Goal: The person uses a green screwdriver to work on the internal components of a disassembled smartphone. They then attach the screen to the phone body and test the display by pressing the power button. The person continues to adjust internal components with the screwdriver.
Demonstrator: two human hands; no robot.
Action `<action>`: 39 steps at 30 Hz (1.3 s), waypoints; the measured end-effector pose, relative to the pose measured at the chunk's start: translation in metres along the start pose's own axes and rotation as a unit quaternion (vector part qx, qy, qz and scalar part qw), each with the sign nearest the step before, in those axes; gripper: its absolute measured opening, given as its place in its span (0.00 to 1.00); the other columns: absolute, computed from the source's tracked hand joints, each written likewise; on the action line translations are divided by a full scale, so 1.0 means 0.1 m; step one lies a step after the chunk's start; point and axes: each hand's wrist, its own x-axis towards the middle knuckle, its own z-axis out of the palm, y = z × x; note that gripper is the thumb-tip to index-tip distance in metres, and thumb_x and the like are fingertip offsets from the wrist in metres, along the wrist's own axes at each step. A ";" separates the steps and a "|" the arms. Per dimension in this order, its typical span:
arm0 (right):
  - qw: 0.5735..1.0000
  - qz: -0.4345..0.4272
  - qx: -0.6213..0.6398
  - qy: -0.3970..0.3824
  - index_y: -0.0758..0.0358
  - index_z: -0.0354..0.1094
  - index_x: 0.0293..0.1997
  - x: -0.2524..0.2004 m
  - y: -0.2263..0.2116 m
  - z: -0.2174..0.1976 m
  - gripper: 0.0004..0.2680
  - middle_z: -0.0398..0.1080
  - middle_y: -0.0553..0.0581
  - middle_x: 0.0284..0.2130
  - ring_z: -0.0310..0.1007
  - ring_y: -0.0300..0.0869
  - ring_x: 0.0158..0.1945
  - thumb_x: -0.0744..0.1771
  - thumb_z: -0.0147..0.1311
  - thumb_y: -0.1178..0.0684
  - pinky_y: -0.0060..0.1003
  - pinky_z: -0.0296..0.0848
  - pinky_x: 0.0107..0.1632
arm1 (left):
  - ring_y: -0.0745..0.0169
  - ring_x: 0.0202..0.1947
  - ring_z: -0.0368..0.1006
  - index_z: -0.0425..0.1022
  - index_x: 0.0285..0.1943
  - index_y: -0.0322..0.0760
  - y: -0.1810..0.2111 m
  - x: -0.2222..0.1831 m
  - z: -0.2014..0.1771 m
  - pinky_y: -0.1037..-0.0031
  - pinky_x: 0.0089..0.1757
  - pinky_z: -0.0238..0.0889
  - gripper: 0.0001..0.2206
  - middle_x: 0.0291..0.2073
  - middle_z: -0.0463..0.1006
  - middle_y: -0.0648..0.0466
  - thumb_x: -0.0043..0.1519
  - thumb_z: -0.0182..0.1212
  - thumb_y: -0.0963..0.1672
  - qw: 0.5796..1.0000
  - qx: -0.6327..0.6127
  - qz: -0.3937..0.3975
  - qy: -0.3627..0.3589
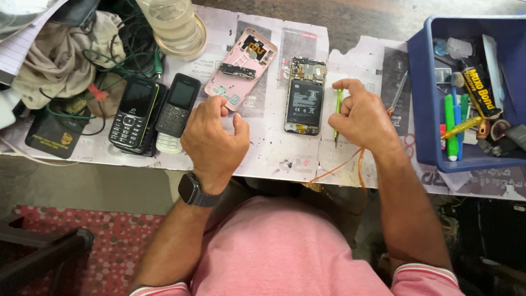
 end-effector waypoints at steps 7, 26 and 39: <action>1.000 -0.005 0.014 0.003 0.67 0.65 0.58 0.00 0.02 -0.02 0.20 0.66 0.52 0.14 0.66 0.39 0.19 0.59 0.55 0.61 0.36 0.67 0.29 | 0.51 0.30 0.74 0.73 0.44 0.36 -0.04 -0.04 0.02 0.62 0.33 0.65 0.09 0.30 0.74 0.53 0.57 0.65 0.39 0.999 -0.033 0.032 0.005; 0.998 -0.013 0.063 0.004 0.67 0.75 0.46 -0.02 0.16 0.02 0.10 0.62 0.49 0.15 0.58 0.31 0.20 0.62 0.53 0.62 0.31 0.61 0.25 | 0.55 0.30 0.75 0.74 0.43 0.34 -0.03 -0.02 0.00 0.66 0.33 0.67 0.08 0.31 0.76 0.53 0.58 0.65 0.39 0.996 -0.065 0.067 0.002; 0.967 0.057 0.248 -0.018 0.64 0.60 0.60 -0.04 0.09 -0.08 0.15 0.72 0.51 0.24 0.69 0.33 0.24 0.67 0.54 0.61 0.28 0.68 0.27 | 0.51 0.39 0.74 0.73 0.49 0.33 0.11 0.01 -0.01 0.63 0.41 0.67 0.12 0.38 0.77 0.48 0.58 0.66 0.41 0.975 -0.100 0.170 -0.104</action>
